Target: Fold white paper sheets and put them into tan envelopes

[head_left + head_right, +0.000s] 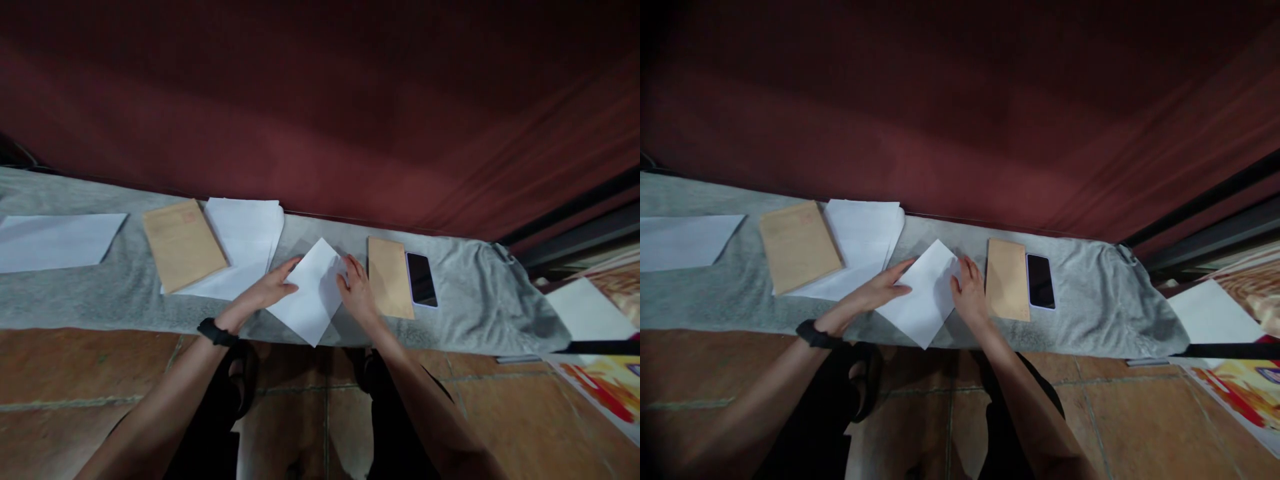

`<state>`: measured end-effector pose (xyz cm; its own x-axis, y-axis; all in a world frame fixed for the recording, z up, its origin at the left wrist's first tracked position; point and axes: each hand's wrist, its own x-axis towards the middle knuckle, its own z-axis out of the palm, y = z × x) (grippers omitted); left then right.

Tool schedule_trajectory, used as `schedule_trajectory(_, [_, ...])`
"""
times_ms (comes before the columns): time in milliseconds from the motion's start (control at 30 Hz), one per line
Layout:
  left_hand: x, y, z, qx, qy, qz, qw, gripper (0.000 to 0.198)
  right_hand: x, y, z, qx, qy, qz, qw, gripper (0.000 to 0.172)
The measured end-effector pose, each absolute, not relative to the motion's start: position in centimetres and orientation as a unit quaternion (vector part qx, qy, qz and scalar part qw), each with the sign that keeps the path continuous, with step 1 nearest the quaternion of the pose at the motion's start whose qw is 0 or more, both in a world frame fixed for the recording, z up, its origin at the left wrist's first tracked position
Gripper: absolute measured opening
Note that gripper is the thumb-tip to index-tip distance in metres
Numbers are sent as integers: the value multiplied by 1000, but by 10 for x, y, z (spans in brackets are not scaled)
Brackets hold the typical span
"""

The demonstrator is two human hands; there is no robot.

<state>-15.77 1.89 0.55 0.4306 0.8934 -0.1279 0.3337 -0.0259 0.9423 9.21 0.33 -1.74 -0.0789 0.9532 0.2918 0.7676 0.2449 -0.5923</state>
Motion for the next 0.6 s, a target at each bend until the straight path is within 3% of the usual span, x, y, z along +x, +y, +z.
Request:
schedule_trajectory(67, [-165,24,13,651,425,223,589,68,96,8,-17,-607,-711,157,319,50])
schedule_trajectory(167, [-171,33,16,670,434,185,573,52,102,12,-19,-616,-689,225,309,48])
schedule_trajectory(267, [-169,41,15,721,497,204,438,42,106,17,-26,-615,-639,301,350,37])
schedule_trajectory(433, [-148,41,20,785,548,260,125,45,115,32,-45,-620,-551,343,441,17])
schedule_trajectory(600, [-113,19,5,804,537,249,55,46,117,37,-62,-630,-524,338,463,18])
